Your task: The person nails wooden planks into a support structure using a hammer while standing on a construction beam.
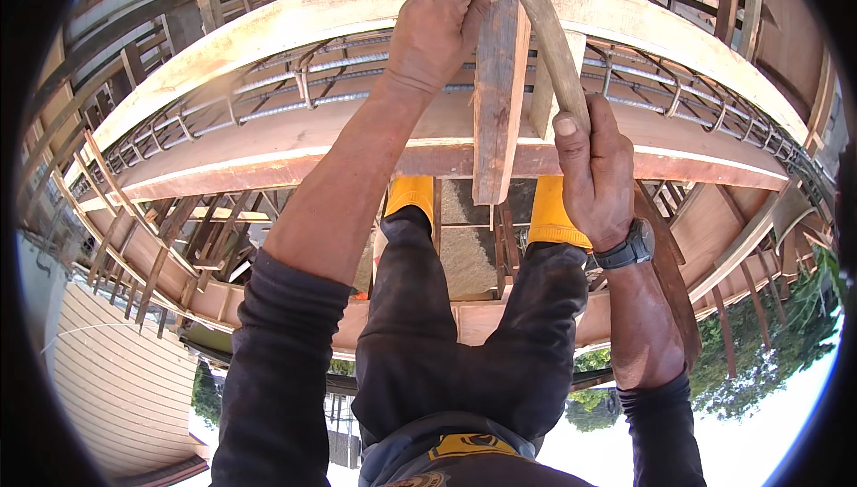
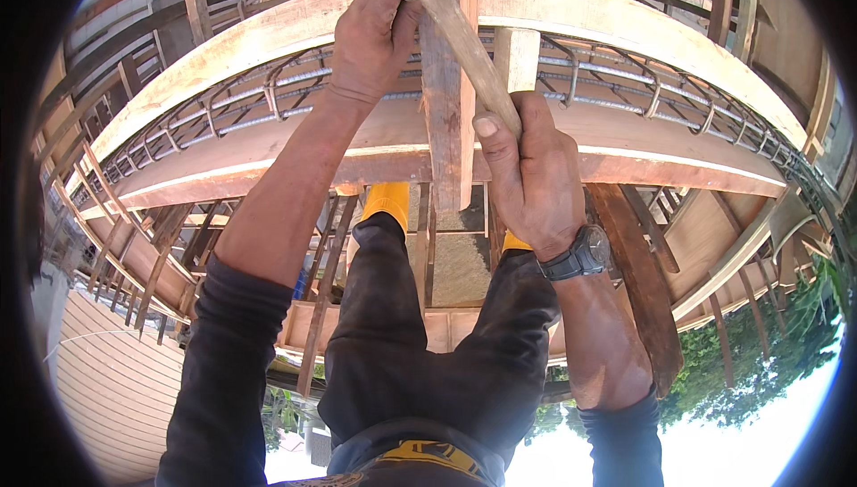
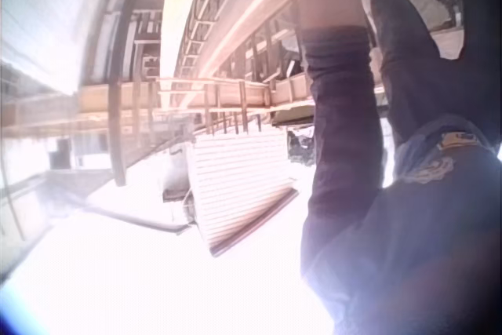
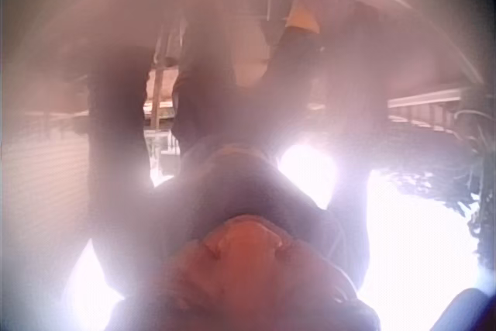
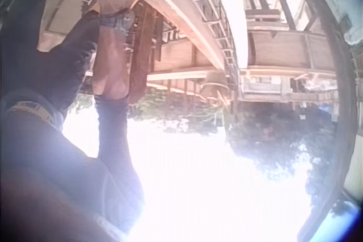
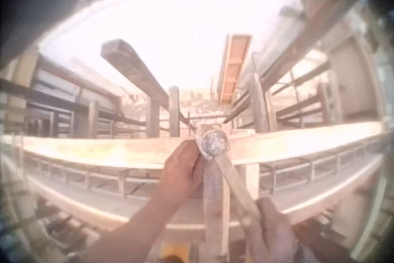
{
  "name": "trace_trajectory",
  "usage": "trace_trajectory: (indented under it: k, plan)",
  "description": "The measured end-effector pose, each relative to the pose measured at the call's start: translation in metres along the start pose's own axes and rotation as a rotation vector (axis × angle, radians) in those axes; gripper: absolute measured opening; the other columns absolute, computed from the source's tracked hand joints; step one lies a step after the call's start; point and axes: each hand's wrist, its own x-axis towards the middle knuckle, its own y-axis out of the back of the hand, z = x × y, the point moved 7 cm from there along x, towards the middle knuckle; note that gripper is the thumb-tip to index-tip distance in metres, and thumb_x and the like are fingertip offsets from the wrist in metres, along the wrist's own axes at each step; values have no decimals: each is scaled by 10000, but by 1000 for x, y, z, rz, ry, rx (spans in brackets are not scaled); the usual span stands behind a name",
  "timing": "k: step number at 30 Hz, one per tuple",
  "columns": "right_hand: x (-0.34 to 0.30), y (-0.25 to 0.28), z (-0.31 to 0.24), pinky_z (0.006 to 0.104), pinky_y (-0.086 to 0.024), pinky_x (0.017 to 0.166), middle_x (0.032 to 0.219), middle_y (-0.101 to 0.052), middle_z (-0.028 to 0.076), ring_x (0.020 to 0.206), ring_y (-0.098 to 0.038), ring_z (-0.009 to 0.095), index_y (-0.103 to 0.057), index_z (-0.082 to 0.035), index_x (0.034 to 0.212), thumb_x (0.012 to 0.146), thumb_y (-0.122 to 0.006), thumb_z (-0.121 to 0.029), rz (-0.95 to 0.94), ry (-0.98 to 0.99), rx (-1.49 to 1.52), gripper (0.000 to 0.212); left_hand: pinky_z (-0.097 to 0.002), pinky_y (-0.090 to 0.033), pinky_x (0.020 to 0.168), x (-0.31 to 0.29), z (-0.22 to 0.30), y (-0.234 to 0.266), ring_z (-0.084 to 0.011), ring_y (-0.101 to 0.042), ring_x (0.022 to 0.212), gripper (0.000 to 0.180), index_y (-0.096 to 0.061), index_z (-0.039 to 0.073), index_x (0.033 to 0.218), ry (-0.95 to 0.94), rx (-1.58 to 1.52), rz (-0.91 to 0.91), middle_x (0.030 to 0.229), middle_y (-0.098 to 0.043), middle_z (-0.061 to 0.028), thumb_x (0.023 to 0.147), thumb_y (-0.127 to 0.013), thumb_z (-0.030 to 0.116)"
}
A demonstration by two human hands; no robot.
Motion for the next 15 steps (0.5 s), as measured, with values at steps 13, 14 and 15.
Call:
trace_trajectory:
  k: [13, 14, 15]
  plan:
    - [-14, 5, -3, 312, -462, 550, 656, -578, 88, 594, -588, 151, -529, 17, 1103, 1029, -562, -403, 22, 123, 92, 427, -401, -583, 806, -2, -1, 0, -330, -682, 906, 185, -661, 50, 1061, 67, -15, -13, 1029, -677, -111, 881, -698, 54]
    - [-18, 7, -5, 313, -463, 551, 658, -581, 92, 592, -591, 157, -527, 19, 1105, 1029, -562, -399, 41, 202, 130, 426, -400, -582, 804, -3, -1, -1, -329, -682, 904, 182, -659, 50, 1057, 80, -4, -23, 1027, -676, -111, 879, -696, 46]
    - [-20, 2, 6, 309, -461, 549, 661, -587, 94, 590, -591, 157, -523, 25, 1109, 1028, -558, -402, 39, 206, 127, 436, -400, -580, 803, -5, -1, -2, -329, -682, 901, 180, -657, 49, 1053, 92, 6, -34, 1026, -675, -110, 877, -695, 38]
